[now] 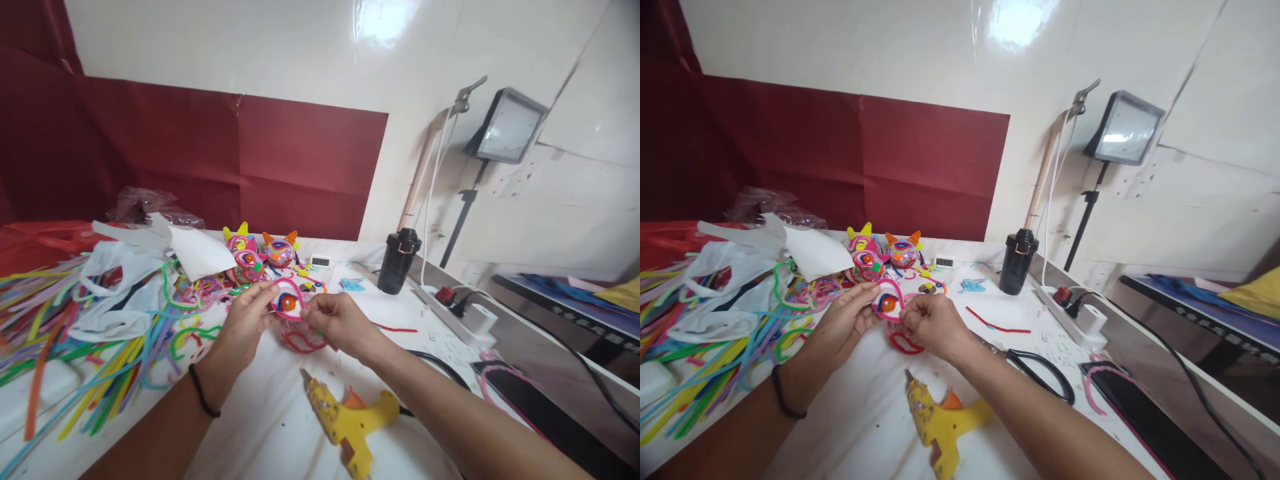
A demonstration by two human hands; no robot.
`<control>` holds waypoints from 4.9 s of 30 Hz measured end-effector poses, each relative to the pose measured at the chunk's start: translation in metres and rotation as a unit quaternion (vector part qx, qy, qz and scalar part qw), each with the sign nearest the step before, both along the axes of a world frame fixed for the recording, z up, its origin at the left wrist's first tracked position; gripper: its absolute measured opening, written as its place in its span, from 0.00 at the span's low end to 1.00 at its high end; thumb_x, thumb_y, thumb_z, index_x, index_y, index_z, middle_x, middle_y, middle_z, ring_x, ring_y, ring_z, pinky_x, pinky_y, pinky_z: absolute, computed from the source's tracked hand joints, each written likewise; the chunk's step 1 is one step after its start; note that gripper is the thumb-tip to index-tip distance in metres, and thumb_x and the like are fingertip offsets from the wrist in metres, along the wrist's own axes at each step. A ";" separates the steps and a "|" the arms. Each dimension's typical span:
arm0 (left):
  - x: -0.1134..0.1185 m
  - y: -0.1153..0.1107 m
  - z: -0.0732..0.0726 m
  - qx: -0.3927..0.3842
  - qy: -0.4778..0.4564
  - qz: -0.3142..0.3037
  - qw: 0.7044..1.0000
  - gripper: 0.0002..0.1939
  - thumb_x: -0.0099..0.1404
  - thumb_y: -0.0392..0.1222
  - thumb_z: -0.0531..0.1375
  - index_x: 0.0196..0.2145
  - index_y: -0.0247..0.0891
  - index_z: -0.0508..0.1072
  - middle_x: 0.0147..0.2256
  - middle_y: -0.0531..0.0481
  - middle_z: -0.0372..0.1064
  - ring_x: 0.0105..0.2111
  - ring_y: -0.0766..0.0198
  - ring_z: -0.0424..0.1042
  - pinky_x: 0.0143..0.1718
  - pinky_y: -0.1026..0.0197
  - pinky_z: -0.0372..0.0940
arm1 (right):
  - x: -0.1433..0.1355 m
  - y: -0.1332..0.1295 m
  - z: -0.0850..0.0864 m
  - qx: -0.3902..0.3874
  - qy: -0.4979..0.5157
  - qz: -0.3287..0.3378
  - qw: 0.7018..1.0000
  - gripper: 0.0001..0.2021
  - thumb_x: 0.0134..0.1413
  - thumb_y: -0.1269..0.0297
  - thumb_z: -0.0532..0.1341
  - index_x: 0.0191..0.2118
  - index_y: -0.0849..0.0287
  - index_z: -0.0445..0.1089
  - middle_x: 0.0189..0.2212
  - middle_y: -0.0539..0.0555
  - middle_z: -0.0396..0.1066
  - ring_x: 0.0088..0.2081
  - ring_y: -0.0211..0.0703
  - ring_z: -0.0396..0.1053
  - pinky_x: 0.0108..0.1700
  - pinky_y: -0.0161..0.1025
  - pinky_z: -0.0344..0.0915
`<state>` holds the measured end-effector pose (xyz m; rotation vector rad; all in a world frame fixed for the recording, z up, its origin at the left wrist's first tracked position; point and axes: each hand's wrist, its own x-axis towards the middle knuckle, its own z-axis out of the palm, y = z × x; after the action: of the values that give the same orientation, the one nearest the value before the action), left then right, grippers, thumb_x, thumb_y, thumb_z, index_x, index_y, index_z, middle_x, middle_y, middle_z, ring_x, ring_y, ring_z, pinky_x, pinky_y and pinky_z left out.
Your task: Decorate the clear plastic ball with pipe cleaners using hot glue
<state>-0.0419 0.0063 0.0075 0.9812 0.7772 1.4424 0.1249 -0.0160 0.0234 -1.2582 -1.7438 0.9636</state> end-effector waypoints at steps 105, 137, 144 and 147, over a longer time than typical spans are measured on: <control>-0.015 0.015 -0.023 0.039 0.313 0.027 0.949 0.18 0.50 0.52 0.66 0.33 0.36 0.72 0.17 0.60 0.63 0.16 0.71 0.58 0.20 0.67 0.52 | 0.042 0.018 -0.004 0.203 -0.094 0.061 0.973 0.13 0.43 0.73 0.70 0.37 0.58 0.71 0.41 0.52 0.69 0.43 0.45 0.68 0.48 0.43 0.64; -0.007 0.025 -0.043 0.170 0.313 0.112 0.928 0.09 0.59 0.46 0.62 0.32 0.39 0.67 0.20 0.60 0.60 0.17 0.71 0.60 0.18 0.69 0.54 | 0.027 0.014 -0.026 0.325 -0.174 0.017 0.929 0.08 0.50 0.74 0.63 0.36 0.56 0.69 0.41 0.55 0.70 0.44 0.49 0.68 0.45 0.45 0.62; -0.009 0.027 -0.045 0.290 0.382 0.188 0.857 0.04 0.60 0.42 0.62 0.32 0.40 0.72 0.36 0.48 0.71 0.39 0.58 0.71 0.41 0.58 0.67 | 0.026 0.015 -0.028 0.334 -0.157 0.016 0.929 0.08 0.50 0.74 0.62 0.36 0.55 0.67 0.41 0.55 0.70 0.44 0.49 0.68 0.46 0.46 0.63; -0.008 0.026 -0.044 0.337 0.403 0.193 0.829 0.05 0.63 0.41 0.60 0.31 0.41 0.74 0.37 0.47 0.74 0.41 0.56 0.72 0.45 0.55 0.67 | 0.027 0.016 -0.029 0.336 -0.153 0.017 0.929 0.08 0.51 0.73 0.62 0.37 0.55 0.67 0.41 0.55 0.70 0.44 0.49 0.68 0.45 0.46 0.64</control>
<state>-0.0502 0.0320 -0.0366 2.1661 1.1387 1.6870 0.1516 0.0002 -0.0056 -0.9471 -2.0884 0.1319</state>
